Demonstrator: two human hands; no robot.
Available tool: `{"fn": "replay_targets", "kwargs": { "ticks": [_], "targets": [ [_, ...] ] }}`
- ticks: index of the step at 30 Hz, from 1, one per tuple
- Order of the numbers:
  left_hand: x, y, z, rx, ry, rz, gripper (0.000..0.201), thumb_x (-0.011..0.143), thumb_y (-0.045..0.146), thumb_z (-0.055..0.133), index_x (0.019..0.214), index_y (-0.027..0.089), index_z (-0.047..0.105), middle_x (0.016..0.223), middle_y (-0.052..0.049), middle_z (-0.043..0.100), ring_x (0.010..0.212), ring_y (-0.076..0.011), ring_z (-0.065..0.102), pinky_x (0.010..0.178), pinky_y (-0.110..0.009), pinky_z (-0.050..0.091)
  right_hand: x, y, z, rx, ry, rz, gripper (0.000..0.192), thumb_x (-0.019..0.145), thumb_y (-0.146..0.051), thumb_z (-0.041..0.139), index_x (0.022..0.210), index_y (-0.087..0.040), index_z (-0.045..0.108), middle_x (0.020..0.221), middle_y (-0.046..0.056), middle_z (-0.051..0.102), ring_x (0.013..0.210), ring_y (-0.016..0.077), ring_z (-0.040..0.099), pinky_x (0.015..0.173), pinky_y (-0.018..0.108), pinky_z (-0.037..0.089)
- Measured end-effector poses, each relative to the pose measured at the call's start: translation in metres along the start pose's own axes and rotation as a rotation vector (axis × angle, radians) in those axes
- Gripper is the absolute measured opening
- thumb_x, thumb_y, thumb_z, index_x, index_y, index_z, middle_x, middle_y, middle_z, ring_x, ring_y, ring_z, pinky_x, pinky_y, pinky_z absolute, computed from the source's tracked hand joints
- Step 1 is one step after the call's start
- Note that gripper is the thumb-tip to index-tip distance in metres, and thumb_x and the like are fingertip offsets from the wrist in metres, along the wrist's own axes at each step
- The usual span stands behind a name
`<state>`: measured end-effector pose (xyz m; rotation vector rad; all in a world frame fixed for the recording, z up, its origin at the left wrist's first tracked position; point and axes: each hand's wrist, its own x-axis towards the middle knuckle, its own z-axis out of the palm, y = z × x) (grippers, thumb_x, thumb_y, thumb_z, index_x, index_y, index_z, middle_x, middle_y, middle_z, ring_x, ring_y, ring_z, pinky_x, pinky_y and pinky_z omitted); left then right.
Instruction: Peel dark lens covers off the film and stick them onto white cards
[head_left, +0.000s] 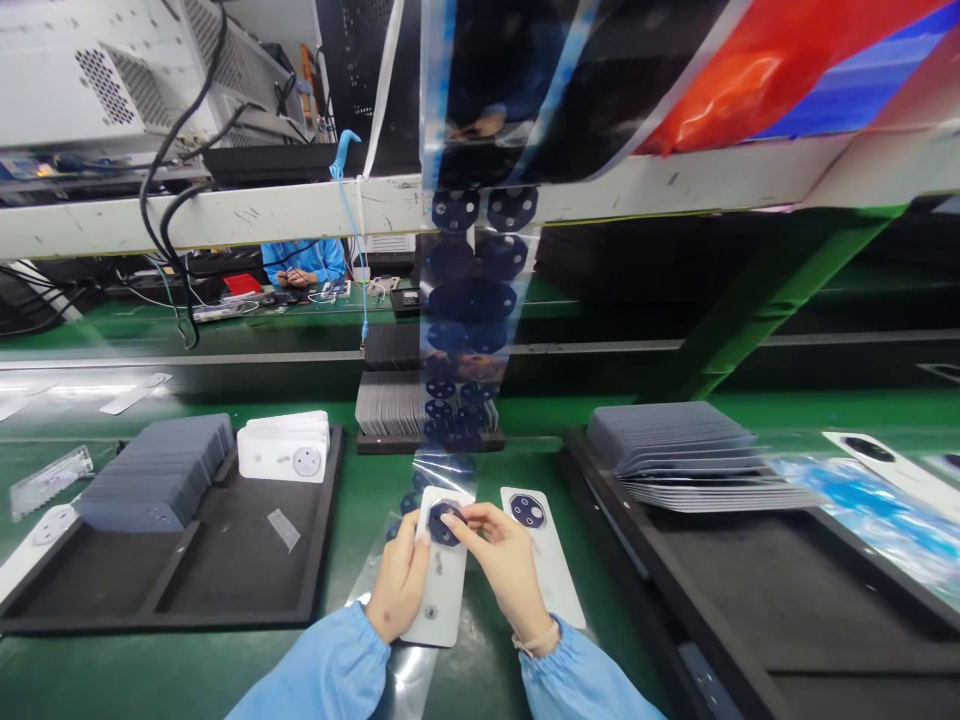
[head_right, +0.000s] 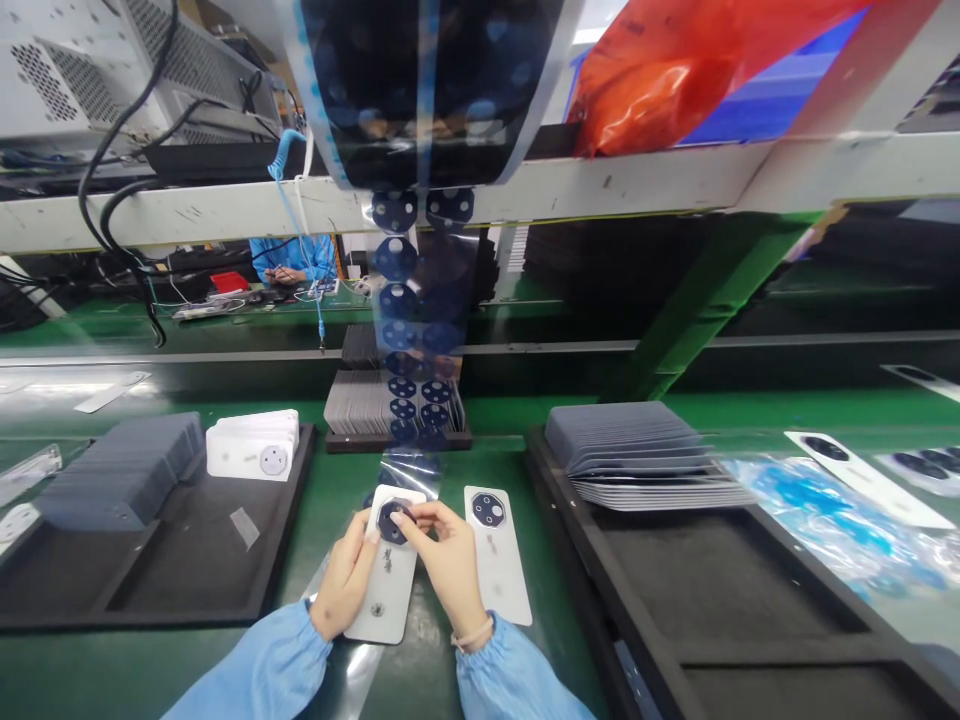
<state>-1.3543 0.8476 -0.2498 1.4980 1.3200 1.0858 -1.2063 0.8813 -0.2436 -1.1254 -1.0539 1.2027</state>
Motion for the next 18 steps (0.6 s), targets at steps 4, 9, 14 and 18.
{"fn": "replay_targets", "kwargs": {
  "ticks": [4,9,14,18],
  "targets": [
    [0.0003,0.0011,0.0,0.005,0.005,-0.009,0.044,0.1,0.052,0.036,0.121,0.018,0.056,0.079,-0.003,0.069,0.066,-0.0191,0.061,0.061,-0.028,0.045,-0.0004,0.0004,-0.0007,-0.005,-0.002,-0.004,0.03,0.065,-0.045,0.087,0.074,-0.02,0.073,0.074,0.004,0.073,0.072,0.0195,0.064,0.07,0.033,0.052],
    [0.0008,0.0007,-0.0006,0.027,0.014,-0.01,0.043,0.1,0.052,0.036,0.12,0.019,0.056,0.072,0.0,0.065,0.06,-0.0177,0.056,0.058,-0.027,0.041,-0.0004,0.0029,-0.0015,-0.009,0.003,-0.009,0.029,0.065,-0.043,0.087,0.075,-0.019,0.073,0.075,0.004,0.073,0.072,0.0191,0.064,0.071,0.033,0.053],
    [0.0013,0.0001,-0.0009,0.034,0.012,-0.017,0.042,0.1,0.052,0.036,0.119,0.019,0.055,0.067,0.002,0.061,0.057,-0.0173,0.053,0.056,-0.027,0.039,-0.0001,0.0036,-0.0014,-0.015,0.017,-0.018,0.029,0.065,-0.043,0.087,0.075,-0.019,0.073,0.074,0.004,0.073,0.072,0.0191,0.064,0.07,0.033,0.053],
    [0.0011,0.0014,-0.0005,0.038,0.006,0.001,0.041,0.1,0.051,0.036,0.119,0.019,0.055,0.069,0.001,0.063,0.059,-0.0179,0.055,0.057,-0.027,0.04,-0.0009,0.0015,-0.0004,-0.024,0.03,-0.034,0.028,0.066,-0.043,0.086,0.074,-0.02,0.073,0.074,0.003,0.072,0.071,0.019,0.064,0.069,0.033,0.054]
  ]
}}
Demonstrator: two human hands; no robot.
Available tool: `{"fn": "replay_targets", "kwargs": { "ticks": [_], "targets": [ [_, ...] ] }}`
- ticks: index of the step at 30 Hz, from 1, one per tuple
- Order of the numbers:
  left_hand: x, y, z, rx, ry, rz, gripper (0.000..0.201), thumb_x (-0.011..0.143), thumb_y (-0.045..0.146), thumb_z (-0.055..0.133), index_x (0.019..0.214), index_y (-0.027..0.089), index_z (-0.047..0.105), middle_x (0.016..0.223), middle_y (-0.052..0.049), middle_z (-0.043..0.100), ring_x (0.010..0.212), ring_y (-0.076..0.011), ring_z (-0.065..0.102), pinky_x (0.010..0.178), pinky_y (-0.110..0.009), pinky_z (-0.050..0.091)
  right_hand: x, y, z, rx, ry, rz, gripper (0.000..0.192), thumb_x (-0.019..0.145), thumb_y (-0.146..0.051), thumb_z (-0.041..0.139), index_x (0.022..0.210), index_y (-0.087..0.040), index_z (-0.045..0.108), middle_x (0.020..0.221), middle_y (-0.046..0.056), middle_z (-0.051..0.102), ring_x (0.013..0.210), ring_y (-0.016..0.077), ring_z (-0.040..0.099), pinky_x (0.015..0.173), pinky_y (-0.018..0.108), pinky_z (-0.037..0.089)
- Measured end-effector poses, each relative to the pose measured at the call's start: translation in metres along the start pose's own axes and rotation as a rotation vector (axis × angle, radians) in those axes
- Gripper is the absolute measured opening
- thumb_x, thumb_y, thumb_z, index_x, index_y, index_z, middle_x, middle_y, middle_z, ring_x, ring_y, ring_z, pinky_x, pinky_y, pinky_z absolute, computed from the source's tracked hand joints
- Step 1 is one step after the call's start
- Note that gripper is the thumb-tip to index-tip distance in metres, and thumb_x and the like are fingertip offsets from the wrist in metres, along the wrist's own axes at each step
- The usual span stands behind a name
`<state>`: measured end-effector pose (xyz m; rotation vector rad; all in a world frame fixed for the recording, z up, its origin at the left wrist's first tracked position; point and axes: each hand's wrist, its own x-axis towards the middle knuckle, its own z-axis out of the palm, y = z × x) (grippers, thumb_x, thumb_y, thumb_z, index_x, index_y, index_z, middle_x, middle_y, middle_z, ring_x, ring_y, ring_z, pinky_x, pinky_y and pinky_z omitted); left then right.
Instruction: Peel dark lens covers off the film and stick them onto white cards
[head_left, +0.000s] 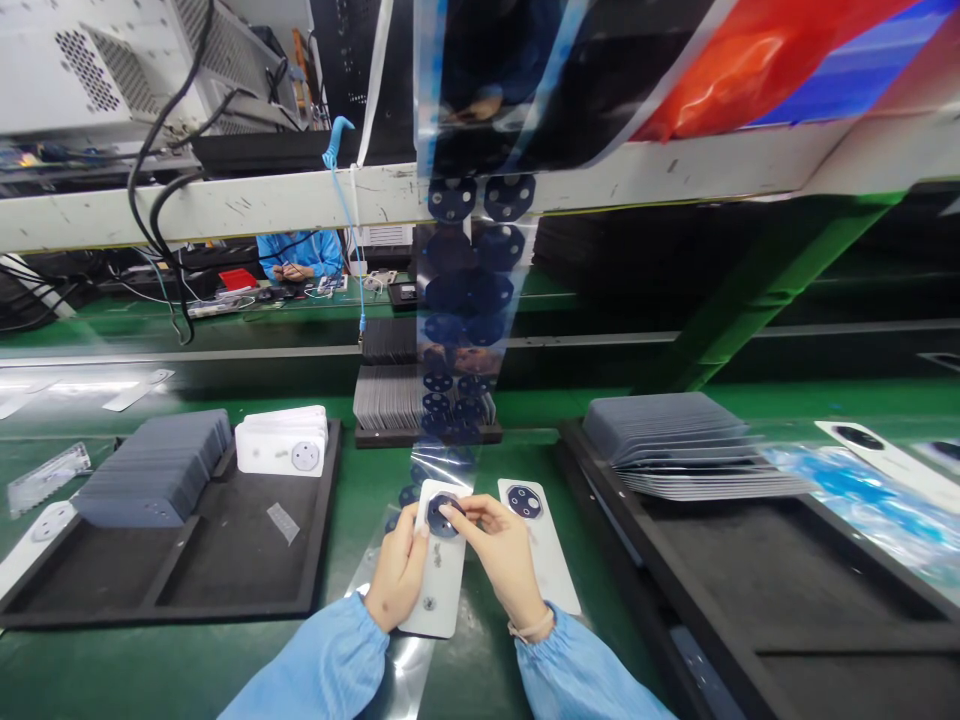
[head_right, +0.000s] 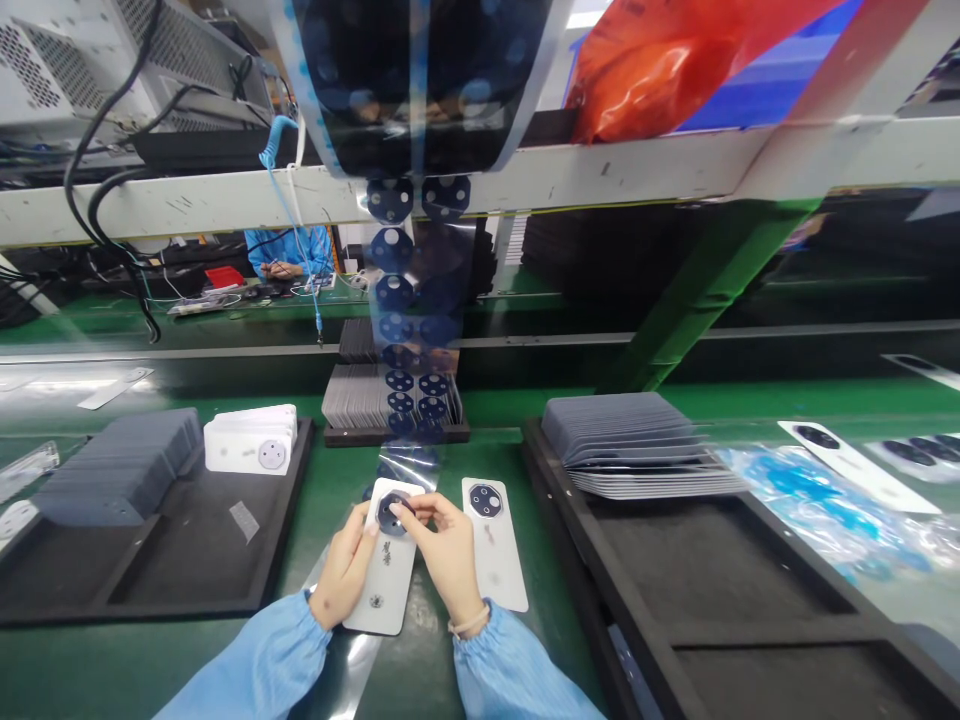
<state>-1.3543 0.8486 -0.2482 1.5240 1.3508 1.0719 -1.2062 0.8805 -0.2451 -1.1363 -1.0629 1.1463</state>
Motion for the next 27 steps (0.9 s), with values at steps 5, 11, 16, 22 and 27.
{"fn": "replay_targets", "kwargs": {
  "ticks": [5,11,16,22,27],
  "targets": [
    [-0.001,0.0,0.001,-0.007,0.023,0.005,0.041,0.099,0.052,0.037,0.117,0.02,0.056,0.073,0.0,0.065,0.061,-0.0186,0.058,0.058,-0.028,0.042,-0.002,-0.002,0.002,-0.023,0.009,-0.027,0.028,0.066,-0.044,0.086,0.074,-0.02,0.073,0.072,0.003,0.071,0.068,0.0183,0.063,0.068,0.033,0.054],
    [-0.002,0.0,0.003,-0.024,0.027,0.001,0.04,0.099,0.052,0.037,0.117,0.021,0.056,0.073,-0.001,0.068,0.062,-0.0195,0.062,0.058,-0.028,0.045,-0.003,-0.002,0.003,-0.074,0.01,-0.069,0.027,0.069,-0.044,0.083,0.074,-0.02,0.072,0.072,0.003,0.071,0.068,0.0192,0.063,0.068,0.033,0.054],
    [-0.004,-0.002,0.004,-0.023,0.062,-0.01,0.032,0.1,0.046,0.04,0.114,0.021,0.054,0.088,-0.006,0.073,0.073,-0.0212,0.067,0.066,-0.03,0.049,-0.009,-0.001,0.005,-0.151,-0.009,-0.134,0.019,0.075,-0.039,0.079,0.077,-0.022,0.072,0.075,0.003,0.07,0.071,0.0199,0.063,0.07,0.034,0.053],
    [-0.006,-0.005,0.009,-0.073,0.155,0.006,0.021,0.094,0.041,0.051,0.103,0.022,0.052,0.084,-0.004,0.071,0.074,-0.0211,0.066,0.07,-0.031,0.049,-0.012,-0.004,0.007,-0.264,0.05,-0.23,0.029,0.072,-0.033,0.081,0.098,-0.025,0.071,0.099,0.007,0.067,0.096,0.0273,0.06,0.087,0.042,0.048],
    [-0.005,0.001,0.012,-0.107,0.131,-0.014,0.019,0.088,0.039,0.058,0.096,0.023,0.05,0.084,-0.001,0.068,0.075,-0.0197,0.063,0.068,-0.03,0.048,-0.008,-0.002,0.008,-0.188,0.028,-0.115,0.087,0.068,-0.035,0.083,0.143,-0.026,0.04,0.131,0.01,0.057,0.098,0.0249,0.058,0.09,0.04,0.047]
  ]
}}
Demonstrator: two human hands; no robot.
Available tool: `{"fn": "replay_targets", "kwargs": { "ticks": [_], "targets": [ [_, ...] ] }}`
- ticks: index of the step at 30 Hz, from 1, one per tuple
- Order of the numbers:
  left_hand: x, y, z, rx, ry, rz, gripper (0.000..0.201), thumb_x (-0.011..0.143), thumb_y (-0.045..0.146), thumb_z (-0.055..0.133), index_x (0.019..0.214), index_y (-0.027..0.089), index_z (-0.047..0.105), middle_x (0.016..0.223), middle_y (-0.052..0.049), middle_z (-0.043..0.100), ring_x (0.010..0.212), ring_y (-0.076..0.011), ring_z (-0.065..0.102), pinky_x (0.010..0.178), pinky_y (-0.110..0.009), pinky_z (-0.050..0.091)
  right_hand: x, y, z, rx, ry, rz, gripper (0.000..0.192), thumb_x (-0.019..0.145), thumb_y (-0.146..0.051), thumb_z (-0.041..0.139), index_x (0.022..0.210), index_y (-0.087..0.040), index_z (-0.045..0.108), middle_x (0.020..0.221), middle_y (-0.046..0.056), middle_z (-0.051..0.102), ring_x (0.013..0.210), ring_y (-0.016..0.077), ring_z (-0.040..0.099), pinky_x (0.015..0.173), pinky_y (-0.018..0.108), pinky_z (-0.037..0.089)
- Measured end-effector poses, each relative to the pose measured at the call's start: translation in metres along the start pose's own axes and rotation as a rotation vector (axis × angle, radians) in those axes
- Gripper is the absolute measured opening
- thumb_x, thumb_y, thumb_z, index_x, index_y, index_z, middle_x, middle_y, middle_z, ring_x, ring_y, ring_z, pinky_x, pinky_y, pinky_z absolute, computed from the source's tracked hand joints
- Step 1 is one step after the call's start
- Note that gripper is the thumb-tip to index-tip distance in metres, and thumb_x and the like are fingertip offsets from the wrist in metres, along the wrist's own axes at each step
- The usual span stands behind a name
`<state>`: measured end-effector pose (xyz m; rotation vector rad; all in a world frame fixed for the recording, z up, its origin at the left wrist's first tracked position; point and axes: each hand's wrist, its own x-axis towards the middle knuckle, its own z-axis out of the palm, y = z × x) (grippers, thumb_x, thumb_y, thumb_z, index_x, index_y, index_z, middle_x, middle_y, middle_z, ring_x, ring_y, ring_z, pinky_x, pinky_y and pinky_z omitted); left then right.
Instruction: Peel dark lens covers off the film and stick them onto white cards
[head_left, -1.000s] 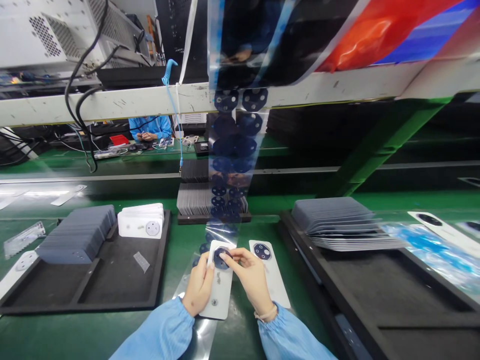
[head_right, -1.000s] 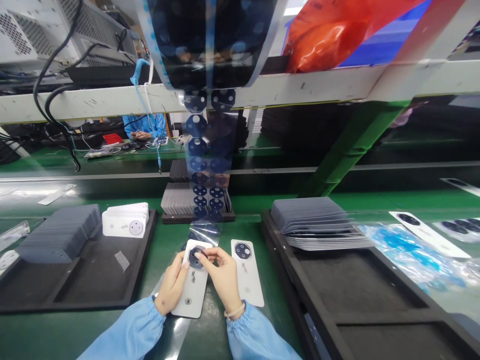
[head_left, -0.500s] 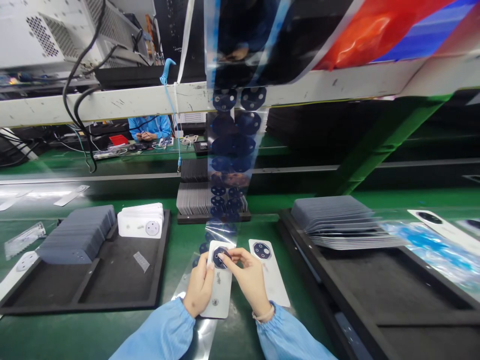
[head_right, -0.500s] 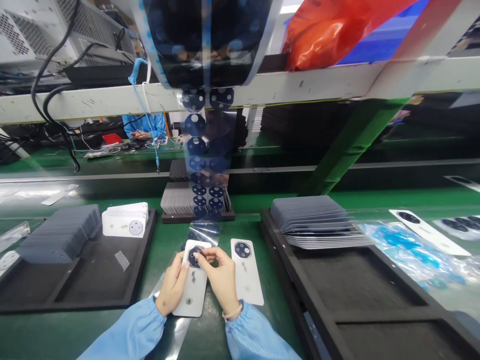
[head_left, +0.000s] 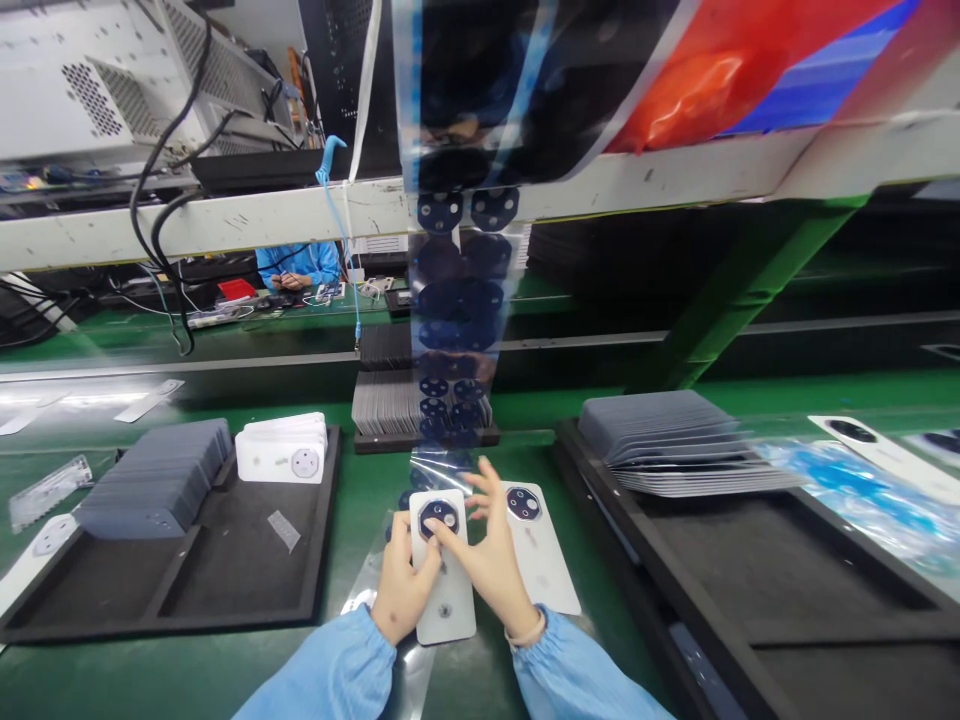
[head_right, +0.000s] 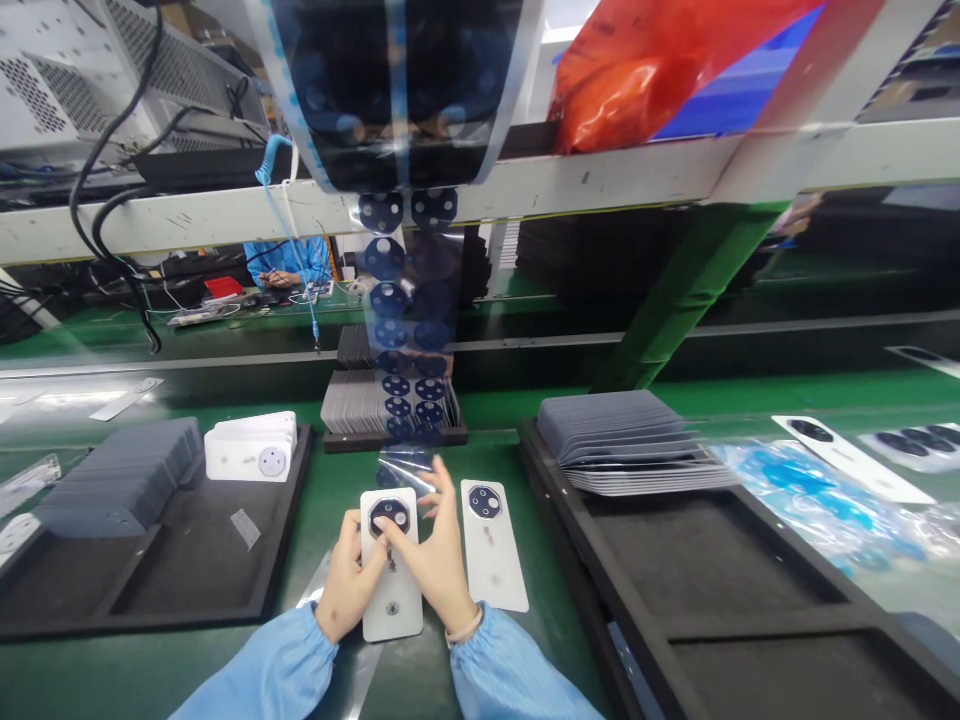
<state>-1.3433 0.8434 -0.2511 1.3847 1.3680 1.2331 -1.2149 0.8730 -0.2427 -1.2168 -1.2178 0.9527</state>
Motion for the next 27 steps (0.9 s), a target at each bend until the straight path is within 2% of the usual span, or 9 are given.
{"fn": "replay_targets", "kwargs": {
  "ticks": [3,5,9,12,14,16,18,21,27],
  "targets": [
    [0.001,0.003,0.001,-0.024,-0.042,-0.019,0.019,0.085,0.035,0.064,0.092,0.022,0.052,0.084,0.0,0.065,0.077,-0.0188,0.062,0.072,-0.03,0.048,-0.001,0.003,0.001,0.086,-0.147,0.081,0.043,0.077,-0.043,0.076,0.111,-0.022,0.06,0.097,0.004,0.067,0.084,0.0228,0.063,0.078,0.035,0.049],
    [0.001,0.002,0.001,-0.049,-0.054,-0.05,0.02,0.084,0.035,0.066,0.091,0.022,0.053,0.082,0.001,0.063,0.075,-0.0178,0.06,0.07,-0.029,0.048,-0.001,0.005,0.001,0.104,-0.14,0.1,0.034,0.082,-0.05,0.071,0.096,-0.021,0.06,0.082,0.002,0.065,0.075,0.0212,0.062,0.069,0.032,0.048],
    [0.0,0.0,0.001,-0.127,-0.062,-0.108,0.026,0.085,0.041,0.068,0.09,0.021,0.053,0.081,0.001,0.061,0.071,-0.0156,0.058,0.064,-0.026,0.046,0.002,0.005,-0.001,0.186,-0.167,0.121,0.038,0.088,-0.059,0.062,0.094,-0.021,0.061,0.078,0.001,0.064,0.072,0.0194,0.06,0.067,0.031,0.047],
    [0.001,0.001,0.001,-0.201,-0.053,-0.14,0.034,0.085,0.051,0.067,0.089,0.021,0.052,0.077,0.002,0.061,0.065,-0.0141,0.057,0.059,-0.025,0.046,0.004,0.002,-0.004,0.275,-0.244,0.146,0.041,0.087,-0.061,0.061,0.098,-0.022,0.063,0.087,0.002,0.068,0.079,0.0201,0.064,0.074,0.032,0.05],
    [0.003,0.002,0.0,-0.25,-0.042,-0.16,0.038,0.085,0.057,0.065,0.089,0.022,0.051,0.074,0.002,0.061,0.062,-0.0138,0.057,0.056,-0.024,0.045,0.004,0.0,-0.005,0.338,-0.308,0.177,0.045,0.087,-0.061,0.061,0.114,-0.024,0.06,0.094,0.003,0.07,0.083,0.0211,0.067,0.078,0.034,0.052],
    [0.006,0.002,-0.001,-0.286,-0.019,-0.176,0.04,0.086,0.061,0.062,0.088,0.022,0.05,0.072,0.003,0.06,0.06,-0.0132,0.057,0.055,-0.023,0.045,0.003,-0.002,-0.005,0.394,-0.379,0.215,0.057,0.086,-0.058,0.065,0.132,-0.027,0.049,0.096,0.003,0.072,0.082,0.022,0.069,0.076,0.036,0.054],
    [0.009,0.001,-0.002,-0.307,0.004,-0.188,0.04,0.086,0.061,0.06,0.088,0.023,0.048,0.073,0.004,0.059,0.061,-0.0127,0.057,0.056,-0.023,0.045,0.002,-0.003,-0.004,0.437,-0.433,0.243,0.07,0.082,-0.054,0.071,0.14,-0.029,0.04,0.097,0.004,0.073,0.082,0.0229,0.07,0.073,0.037,0.055],
    [0.01,-0.001,-0.003,-0.322,-0.025,-0.197,0.039,0.085,0.058,0.064,0.091,0.023,0.047,0.076,0.004,0.06,0.064,-0.0134,0.059,0.058,-0.024,0.047,0.002,-0.002,-0.001,0.462,-0.42,0.259,0.075,0.076,-0.048,0.079,0.137,-0.028,0.041,0.102,0.004,0.073,0.087,0.0225,0.071,0.077,0.036,0.055],
    [0.005,0.0,0.0,-0.294,-0.226,-0.18,0.044,0.079,0.04,0.076,0.107,0.022,0.047,0.093,-0.005,0.069,0.079,-0.0203,0.066,0.069,-0.03,0.051,0.008,0.006,-0.001,0.427,-0.224,0.281,0.051,0.07,-0.04,0.085,0.109,-0.024,0.055,0.085,0.0,0.073,0.076,0.017,0.067,0.071,0.028,0.052]
  ]
}}
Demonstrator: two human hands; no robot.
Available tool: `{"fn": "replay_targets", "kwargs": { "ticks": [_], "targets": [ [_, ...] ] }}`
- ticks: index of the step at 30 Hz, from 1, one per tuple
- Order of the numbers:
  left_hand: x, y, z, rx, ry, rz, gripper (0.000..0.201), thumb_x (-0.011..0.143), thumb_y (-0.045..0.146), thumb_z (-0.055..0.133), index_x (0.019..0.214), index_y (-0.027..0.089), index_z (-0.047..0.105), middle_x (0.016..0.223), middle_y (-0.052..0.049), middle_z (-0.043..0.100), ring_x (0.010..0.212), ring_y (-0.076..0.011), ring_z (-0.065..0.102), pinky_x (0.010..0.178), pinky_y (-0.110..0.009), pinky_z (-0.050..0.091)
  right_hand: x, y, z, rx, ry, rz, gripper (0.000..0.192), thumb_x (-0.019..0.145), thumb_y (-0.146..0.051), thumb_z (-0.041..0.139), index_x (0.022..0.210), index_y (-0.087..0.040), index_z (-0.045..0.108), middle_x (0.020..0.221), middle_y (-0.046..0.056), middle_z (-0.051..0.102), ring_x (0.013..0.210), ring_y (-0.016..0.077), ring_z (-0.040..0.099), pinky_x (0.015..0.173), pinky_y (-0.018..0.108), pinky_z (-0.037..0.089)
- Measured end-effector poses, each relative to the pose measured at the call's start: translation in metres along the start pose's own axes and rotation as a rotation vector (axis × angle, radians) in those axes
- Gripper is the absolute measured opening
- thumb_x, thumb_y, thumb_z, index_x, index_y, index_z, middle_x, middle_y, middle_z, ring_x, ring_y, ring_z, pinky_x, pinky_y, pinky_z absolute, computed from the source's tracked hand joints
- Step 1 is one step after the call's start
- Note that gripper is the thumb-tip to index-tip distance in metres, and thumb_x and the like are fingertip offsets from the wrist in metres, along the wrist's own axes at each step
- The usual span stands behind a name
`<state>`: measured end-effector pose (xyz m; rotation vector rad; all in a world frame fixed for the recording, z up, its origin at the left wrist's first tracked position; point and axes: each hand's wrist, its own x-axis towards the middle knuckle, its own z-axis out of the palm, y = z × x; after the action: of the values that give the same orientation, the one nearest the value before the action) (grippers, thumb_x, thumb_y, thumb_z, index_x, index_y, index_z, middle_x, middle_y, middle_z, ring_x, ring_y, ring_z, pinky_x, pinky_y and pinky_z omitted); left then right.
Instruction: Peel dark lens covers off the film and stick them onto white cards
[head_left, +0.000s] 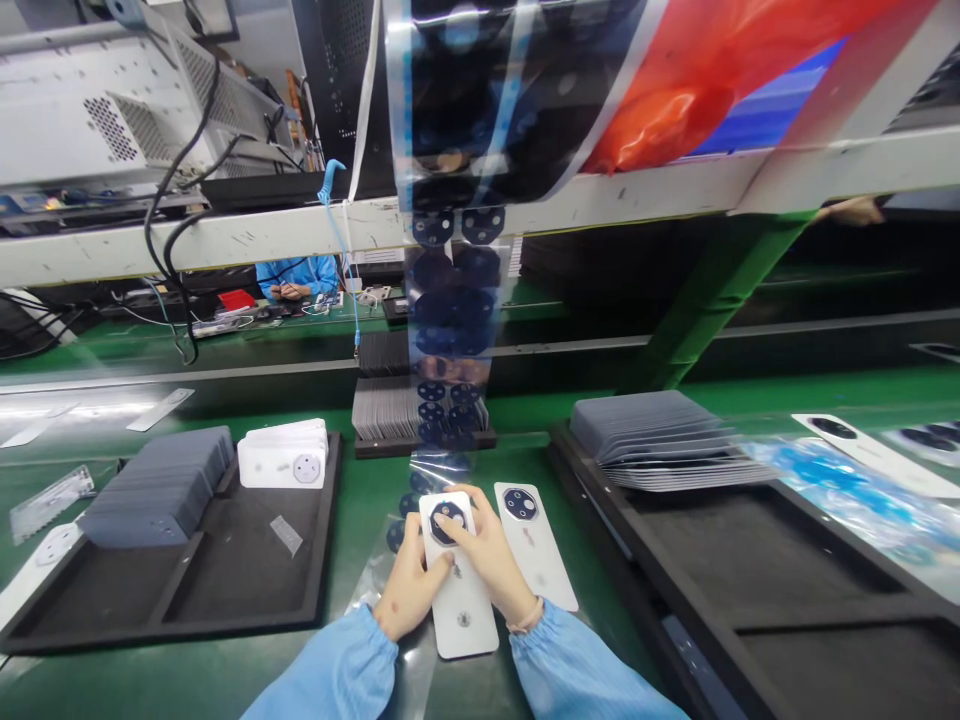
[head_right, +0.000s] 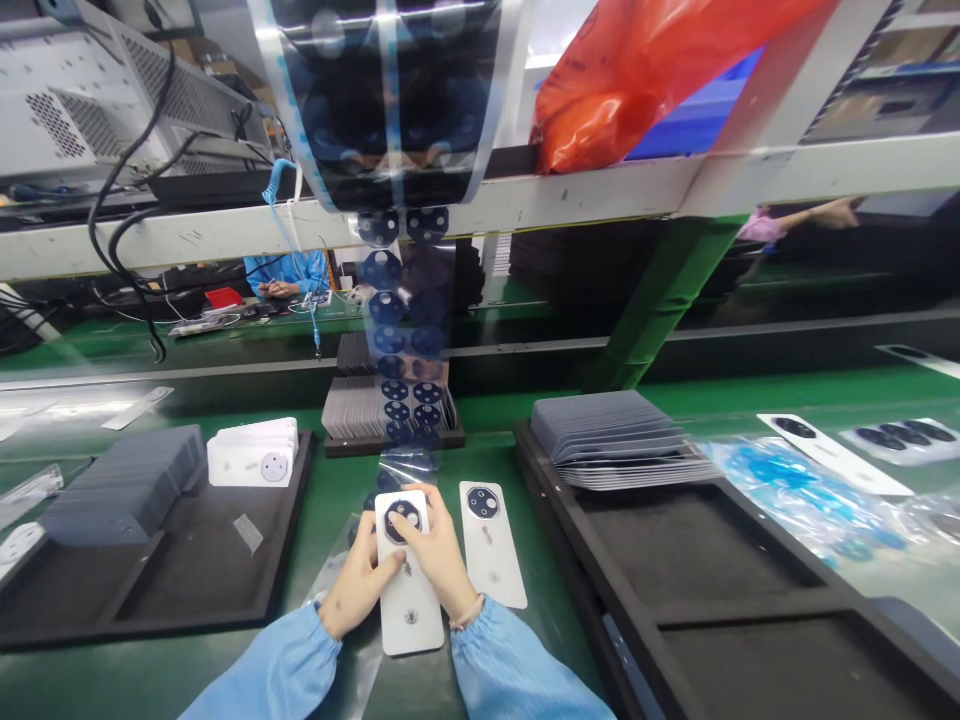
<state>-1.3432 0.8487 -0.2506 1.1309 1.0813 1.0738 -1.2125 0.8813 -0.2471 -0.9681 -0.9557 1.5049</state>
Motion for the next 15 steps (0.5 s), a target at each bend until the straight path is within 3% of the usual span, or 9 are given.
{"fn": "replay_targets", "kwargs": {
  "ticks": [5,15],
  "targets": [
    [-0.0018,-0.0004,0.0001,0.102,-0.026,0.04,0.037,0.083,0.035,0.071,0.109,0.02,0.049,0.105,-0.009,0.068,0.095,-0.0238,0.064,0.077,-0.032,0.049,0.0012,-0.001,-0.001,0.034,0.053,0.015,0.048,0.064,-0.042,0.088,0.096,-0.021,0.06,0.076,-0.001,0.073,0.067,0.0157,0.065,0.065,0.027,0.05],
    [0.0016,0.0009,-0.0021,-0.023,-0.058,-0.06,0.05,0.081,0.052,0.072,0.106,0.022,0.042,0.08,-0.004,0.072,0.064,-0.0183,0.067,0.059,-0.027,0.051,0.0016,-0.0059,-0.0014,0.027,0.05,0.057,0.05,0.072,-0.051,0.078,0.107,-0.02,0.062,0.075,0.002,0.075,0.069,0.0203,0.069,0.062,0.028,0.051]
  ]
}}
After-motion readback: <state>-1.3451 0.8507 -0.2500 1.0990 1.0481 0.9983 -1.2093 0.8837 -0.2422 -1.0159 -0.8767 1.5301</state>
